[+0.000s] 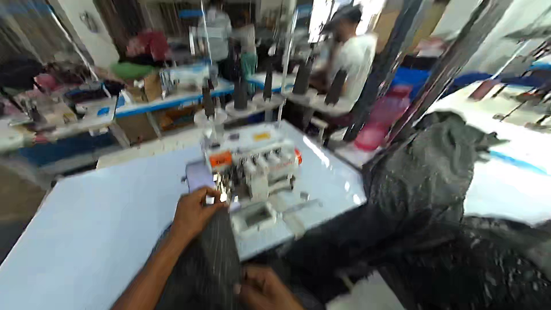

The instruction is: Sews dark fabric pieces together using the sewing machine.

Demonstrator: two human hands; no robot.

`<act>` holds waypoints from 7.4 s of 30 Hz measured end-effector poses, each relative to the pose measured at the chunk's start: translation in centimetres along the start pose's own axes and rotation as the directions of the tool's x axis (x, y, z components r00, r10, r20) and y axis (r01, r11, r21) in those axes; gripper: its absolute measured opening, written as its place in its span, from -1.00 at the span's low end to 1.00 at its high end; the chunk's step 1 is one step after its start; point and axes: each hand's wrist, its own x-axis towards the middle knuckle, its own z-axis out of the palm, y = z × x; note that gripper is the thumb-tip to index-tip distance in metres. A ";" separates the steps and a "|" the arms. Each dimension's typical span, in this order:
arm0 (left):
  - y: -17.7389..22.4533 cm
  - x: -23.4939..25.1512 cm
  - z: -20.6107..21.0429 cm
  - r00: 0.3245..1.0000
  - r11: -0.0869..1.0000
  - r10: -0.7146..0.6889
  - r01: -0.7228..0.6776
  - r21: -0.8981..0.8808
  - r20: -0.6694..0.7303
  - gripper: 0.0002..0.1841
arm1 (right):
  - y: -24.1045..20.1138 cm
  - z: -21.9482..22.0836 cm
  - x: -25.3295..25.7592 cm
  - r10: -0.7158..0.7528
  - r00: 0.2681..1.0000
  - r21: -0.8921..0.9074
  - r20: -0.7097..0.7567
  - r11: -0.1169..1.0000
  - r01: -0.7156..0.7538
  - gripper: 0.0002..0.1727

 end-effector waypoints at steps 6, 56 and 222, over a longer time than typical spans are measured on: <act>-0.8 0.5 0.5 0.994 0.993 0.087 -0.091 0.069 0.063 -0.66 | 2.1 -0.6 0.0 0.196 0.980 -0.037 -0.035 0.980 -0.197 -0.77; -3.7 -0.8 -1.9 0.997 0.982 -0.022 0.035 0.184 -0.072 -0.44 | -0.2 -2.3 0.4 0.072 0.996 0.084 -0.054 0.994 -0.067 -0.86; -1.7 -10.0 -6.5 0.877 0.934 -0.341 0.277 -0.225 -0.338 -0.90 | 1.0 -5.9 -4.3 0.223 0.964 0.138 0.146 0.960 -0.243 -0.75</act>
